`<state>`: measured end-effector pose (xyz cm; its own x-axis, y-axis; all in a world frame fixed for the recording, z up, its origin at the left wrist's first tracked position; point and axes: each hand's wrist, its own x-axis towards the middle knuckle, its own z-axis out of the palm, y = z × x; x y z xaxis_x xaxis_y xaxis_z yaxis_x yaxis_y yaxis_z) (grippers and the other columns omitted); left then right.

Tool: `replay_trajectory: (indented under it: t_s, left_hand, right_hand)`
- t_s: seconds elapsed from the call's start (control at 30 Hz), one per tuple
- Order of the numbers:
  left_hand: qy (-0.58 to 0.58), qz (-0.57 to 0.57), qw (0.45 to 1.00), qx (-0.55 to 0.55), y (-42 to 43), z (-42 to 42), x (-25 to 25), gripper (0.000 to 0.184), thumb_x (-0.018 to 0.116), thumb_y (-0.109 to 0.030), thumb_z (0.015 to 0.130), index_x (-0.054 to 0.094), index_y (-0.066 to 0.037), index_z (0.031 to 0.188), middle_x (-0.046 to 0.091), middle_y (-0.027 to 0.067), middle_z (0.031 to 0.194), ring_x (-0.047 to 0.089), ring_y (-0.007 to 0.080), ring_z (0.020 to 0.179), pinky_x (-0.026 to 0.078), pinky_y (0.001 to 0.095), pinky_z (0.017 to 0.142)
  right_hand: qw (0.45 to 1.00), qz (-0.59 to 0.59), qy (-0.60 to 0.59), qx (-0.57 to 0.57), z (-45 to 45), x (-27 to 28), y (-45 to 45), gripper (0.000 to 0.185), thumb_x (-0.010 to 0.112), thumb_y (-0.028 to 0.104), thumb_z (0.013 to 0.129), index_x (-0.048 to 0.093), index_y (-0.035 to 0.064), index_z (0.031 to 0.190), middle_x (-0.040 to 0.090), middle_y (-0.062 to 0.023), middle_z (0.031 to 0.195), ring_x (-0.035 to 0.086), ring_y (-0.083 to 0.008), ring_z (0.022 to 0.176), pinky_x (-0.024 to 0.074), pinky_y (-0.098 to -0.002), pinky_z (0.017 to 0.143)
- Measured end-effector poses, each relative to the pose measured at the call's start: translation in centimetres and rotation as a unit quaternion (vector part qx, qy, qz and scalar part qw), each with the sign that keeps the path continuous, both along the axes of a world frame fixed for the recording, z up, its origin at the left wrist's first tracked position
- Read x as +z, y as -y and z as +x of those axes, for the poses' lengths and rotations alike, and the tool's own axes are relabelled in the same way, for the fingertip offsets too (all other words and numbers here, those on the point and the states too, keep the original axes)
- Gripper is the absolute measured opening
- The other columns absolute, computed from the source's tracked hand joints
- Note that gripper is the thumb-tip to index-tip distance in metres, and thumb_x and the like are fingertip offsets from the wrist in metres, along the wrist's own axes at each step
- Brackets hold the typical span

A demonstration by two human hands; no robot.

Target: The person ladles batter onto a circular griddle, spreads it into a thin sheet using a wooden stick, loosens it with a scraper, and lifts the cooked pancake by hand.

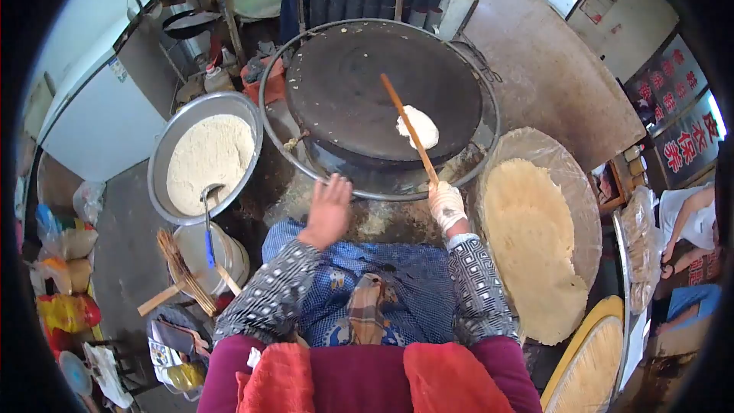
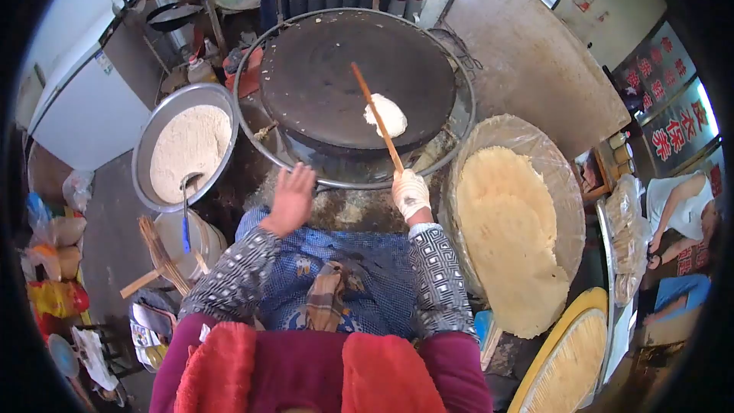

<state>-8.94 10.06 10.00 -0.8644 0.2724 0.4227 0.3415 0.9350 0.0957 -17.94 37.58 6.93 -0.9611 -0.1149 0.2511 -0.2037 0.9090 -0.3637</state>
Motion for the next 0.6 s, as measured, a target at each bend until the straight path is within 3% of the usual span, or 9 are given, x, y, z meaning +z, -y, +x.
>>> replay_trajectory:
  t_s: [0.03,0.1,0.13,0.27,0.37,0.47,0.5,0.6]
  left_hand:
    - [0.02,-0.027,0.999,0.002,-1.6,-0.3,-0.5,0.052,0.052,-0.014,0.074,0.045,0.007,0.121,0.047,0.0224,0.125,0.035,0.0327,0.126,0.018,0.0534,0.105]
    - [0.055,-0.063,0.996,0.025,-3.7,-0.4,-1.2,0.051,0.049,-0.015,0.077,0.044,0.007,0.122,0.046,0.0226,0.127,0.034,0.0327,0.127,0.016,0.0539,0.106]
    - [0.085,-0.102,0.99,0.045,-4.5,-0.4,-1.5,0.051,0.046,-0.016,0.079,0.043,0.008,0.124,0.045,0.0228,0.128,0.033,0.0327,0.128,0.014,0.0544,0.107]
    - [0.065,-0.164,0.982,0.064,-4.7,0.9,-1.4,0.049,0.039,-0.015,0.084,0.04,0.01,0.126,0.039,0.0229,0.134,0.029,0.0316,0.13,0.011,0.0554,0.108]
    - [0.089,-0.245,0.964,0.055,-4.6,1.5,-0.3,0.05,0.04,-0.016,0.084,0.039,0.01,0.127,0.037,0.0235,0.135,0.029,0.0321,0.13,0.01,0.0554,0.108]
    - [0.107,-0.231,0.965,0.068,-5.0,1.6,-0.8,0.05,0.039,-0.016,0.085,0.037,0.009,0.129,0.035,0.023,0.136,0.027,0.0331,0.131,0.01,0.0546,0.108]
    - [0.103,-0.243,0.962,0.072,-4.9,1.1,-0.5,0.05,0.039,-0.017,0.085,0.037,0.009,0.129,0.035,0.0228,0.136,0.027,0.0332,0.131,0.01,0.0543,0.108]
    - [0.113,-0.249,0.958,0.084,-4.9,1.2,-0.9,0.051,0.039,-0.018,0.085,0.037,0.009,0.129,0.035,0.0227,0.137,0.026,0.0336,0.132,0.01,0.0539,0.109]
  right_hand:
    - [0.999,0.044,-0.024,0.008,0.6,2.3,0.4,0.03,0.045,0.032,0.09,0.053,0.0067,0.076,0.059,-0.014,0.059,0.058,-0.0333,0.05,0.0454,-0.0437,0.047]
    - [0.996,0.041,0.08,0.0,2.7,5.9,2.3,0.031,0.044,0.033,0.09,0.053,0.0046,0.081,0.061,-0.0199,0.066,0.061,-0.0385,0.065,0.0469,-0.0487,0.059]
    - [0.991,0.1,0.089,0.001,3.2,6.0,2.6,0.034,0.043,0.034,0.09,0.053,0.0026,0.081,0.06,-0.0236,0.068,0.061,-0.0395,0.071,0.0474,-0.0491,0.065]
    - [0.993,0.089,0.05,-0.065,0.9,4.4,-0.3,0.032,0.044,0.033,0.09,0.053,0.003,0.081,0.061,-0.0246,0.072,0.061,-0.04,0.071,0.0475,-0.0489,0.064]
    - [0.991,0.098,0.084,-0.024,2.5,6.3,1.6,0.036,0.04,0.035,0.091,0.053,0.0027,0.083,0.061,-0.0244,0.073,0.061,-0.0403,0.073,0.0472,-0.0497,0.065]
    - [0.991,0.099,0.086,-0.015,1.0,3.5,-1.4,0.037,0.039,0.036,0.092,0.053,0.002,0.085,0.061,-0.0243,0.073,0.06,-0.041,0.072,0.0471,-0.05,0.065]
    - [0.991,0.109,0.041,-0.062,0.4,4.1,-1.7,0.036,0.04,0.035,0.092,0.053,0.0028,0.085,0.061,-0.0232,0.069,0.06,-0.0414,0.069,0.0473,-0.0499,0.062]
    - [0.993,0.109,0.037,-0.032,0.7,4.9,-0.7,0.033,0.043,0.035,0.091,0.052,0.0041,0.083,0.06,-0.0238,0.069,0.059,-0.042,0.068,0.0471,-0.0499,0.061]
